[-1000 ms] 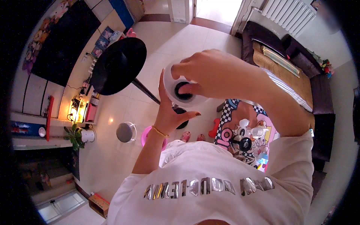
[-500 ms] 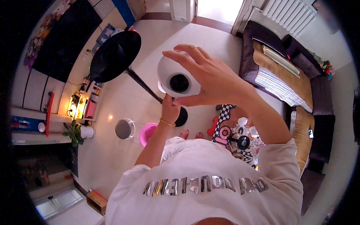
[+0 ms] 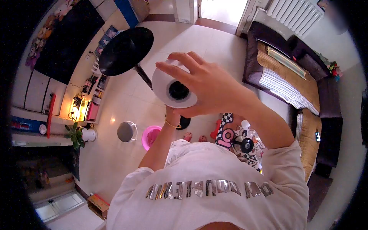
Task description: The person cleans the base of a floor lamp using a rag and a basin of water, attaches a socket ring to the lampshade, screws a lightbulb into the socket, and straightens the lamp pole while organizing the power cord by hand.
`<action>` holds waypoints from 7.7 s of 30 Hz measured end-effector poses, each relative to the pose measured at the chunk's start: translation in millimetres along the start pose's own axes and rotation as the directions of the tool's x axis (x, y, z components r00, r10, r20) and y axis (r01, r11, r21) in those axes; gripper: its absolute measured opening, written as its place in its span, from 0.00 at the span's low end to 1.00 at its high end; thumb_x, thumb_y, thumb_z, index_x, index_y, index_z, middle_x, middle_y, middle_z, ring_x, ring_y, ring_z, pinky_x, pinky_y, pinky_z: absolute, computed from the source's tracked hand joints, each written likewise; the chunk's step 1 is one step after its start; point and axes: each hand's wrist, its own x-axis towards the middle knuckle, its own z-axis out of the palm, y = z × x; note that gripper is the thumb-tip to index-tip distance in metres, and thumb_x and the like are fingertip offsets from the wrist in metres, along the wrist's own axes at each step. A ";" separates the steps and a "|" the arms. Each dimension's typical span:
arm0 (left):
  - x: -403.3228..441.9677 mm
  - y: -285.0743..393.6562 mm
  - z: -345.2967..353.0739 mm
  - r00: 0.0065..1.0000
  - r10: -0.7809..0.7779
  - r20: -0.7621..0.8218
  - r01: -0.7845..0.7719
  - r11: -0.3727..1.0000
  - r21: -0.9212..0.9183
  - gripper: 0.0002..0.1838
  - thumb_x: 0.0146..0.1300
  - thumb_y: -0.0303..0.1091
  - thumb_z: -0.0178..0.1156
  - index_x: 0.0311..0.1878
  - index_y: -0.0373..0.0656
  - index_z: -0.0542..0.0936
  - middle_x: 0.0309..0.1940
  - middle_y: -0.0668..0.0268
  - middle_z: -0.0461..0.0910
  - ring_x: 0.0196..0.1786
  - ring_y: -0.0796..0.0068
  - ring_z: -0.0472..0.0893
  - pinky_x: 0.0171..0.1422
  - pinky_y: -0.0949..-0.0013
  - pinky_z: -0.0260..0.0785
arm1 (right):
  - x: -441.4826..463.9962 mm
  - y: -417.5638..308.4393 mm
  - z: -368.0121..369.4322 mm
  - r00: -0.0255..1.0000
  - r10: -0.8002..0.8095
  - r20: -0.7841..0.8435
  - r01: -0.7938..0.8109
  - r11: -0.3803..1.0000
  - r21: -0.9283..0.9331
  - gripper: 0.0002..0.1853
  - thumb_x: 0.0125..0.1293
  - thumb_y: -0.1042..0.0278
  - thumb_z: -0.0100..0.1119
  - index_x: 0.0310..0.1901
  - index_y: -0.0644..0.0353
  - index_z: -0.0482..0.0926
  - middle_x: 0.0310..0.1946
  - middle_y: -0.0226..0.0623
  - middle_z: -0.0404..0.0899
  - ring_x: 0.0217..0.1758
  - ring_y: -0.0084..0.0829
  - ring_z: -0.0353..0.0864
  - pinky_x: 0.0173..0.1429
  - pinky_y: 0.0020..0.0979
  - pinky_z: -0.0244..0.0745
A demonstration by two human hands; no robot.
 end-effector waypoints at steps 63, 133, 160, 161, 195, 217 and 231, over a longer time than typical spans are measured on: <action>-312.2 86.3 -242.5 0.932 -0.194 -0.308 0.163 0.979 -0.122 0.35 0.51 0.29 0.61 0.66 0.45 0.66 0.61 0.66 0.70 0.62 0.73 0.70 0.66 0.67 0.61 | -13.2 -272.4 177.2 0.990 -0.015 0.141 -0.044 0.911 0.411 0.39 0.54 0.60 0.69 0.68 0.54 0.63 0.70 0.45 0.60 0.72 0.50 0.59 0.73 0.47 0.59; -314.0 -149.8 -423.2 0.731 -0.664 -0.155 0.568 0.719 -0.400 0.23 0.55 0.19 0.57 0.56 0.40 0.72 0.48 0.66 0.75 0.48 0.78 0.76 0.59 0.71 0.70 | -32.7 -257.7 602.9 0.563 0.752 0.344 -0.734 0.263 0.626 0.23 0.61 0.78 0.63 0.58 0.58 0.72 0.49 0.38 0.80 0.52 0.32 0.80 0.53 0.32 0.75; -584.5 -685.5 -319.0 0.259 -0.947 -0.190 0.861 0.315 -0.398 0.16 0.60 0.24 0.57 0.53 0.39 0.76 0.45 0.63 0.79 0.48 0.73 0.79 0.49 0.71 0.74 | -446.7 -169.1 1092.5 0.181 0.936 0.302 -0.961 0.103 0.259 0.13 0.61 0.75 0.61 0.47 0.63 0.75 0.39 0.40 0.81 0.38 0.32 0.82 0.42 0.32 0.77; -588.9 -705.4 -314.8 0.257 -0.948 -0.189 0.865 0.313 -0.393 0.17 0.60 0.25 0.58 0.53 0.39 0.76 0.46 0.63 0.79 0.49 0.72 0.79 0.50 0.70 0.74 | -455.9 -162.8 1109.2 0.190 0.941 0.280 -0.964 0.126 0.234 0.13 0.61 0.75 0.62 0.47 0.63 0.75 0.40 0.41 0.81 0.38 0.33 0.82 0.43 0.33 0.77; -445.4 -312.6 -326.5 0.731 -0.629 -0.265 0.635 0.769 -0.074 0.12 0.58 0.22 0.66 0.46 0.42 0.84 0.49 0.62 0.75 0.49 0.70 0.80 0.56 0.69 0.75 | -219.3 -262.9 785.3 0.171 0.690 0.703 -0.392 -0.607 0.691 0.16 0.70 0.63 0.54 0.56 0.57 0.71 0.50 0.35 0.76 0.51 0.24 0.77 0.51 0.28 0.73; -399.1 118.0 -304.9 0.997 -0.072 -0.040 0.082 0.840 0.537 0.14 0.47 0.30 0.73 0.40 0.46 0.86 0.42 0.64 0.80 0.51 0.62 0.77 0.59 0.62 0.69 | -80.6 -411.1 422.3 0.563 0.623 0.544 -0.379 -0.390 0.839 0.18 0.74 0.70 0.43 0.62 0.62 0.68 0.58 0.44 0.75 0.59 0.29 0.76 0.62 0.29 0.71; -311.2 146.7 -350.9 0.923 0.094 0.372 -0.253 0.877 0.407 0.15 0.49 0.27 0.71 0.42 0.47 0.83 0.43 0.64 0.79 0.53 0.60 0.76 0.57 0.61 0.70 | -24.1 -421.7 399.7 0.384 0.836 0.392 -0.178 -0.350 0.920 0.15 0.76 0.64 0.45 0.58 0.60 0.72 0.51 0.35 0.79 0.51 0.25 0.79 0.54 0.27 0.75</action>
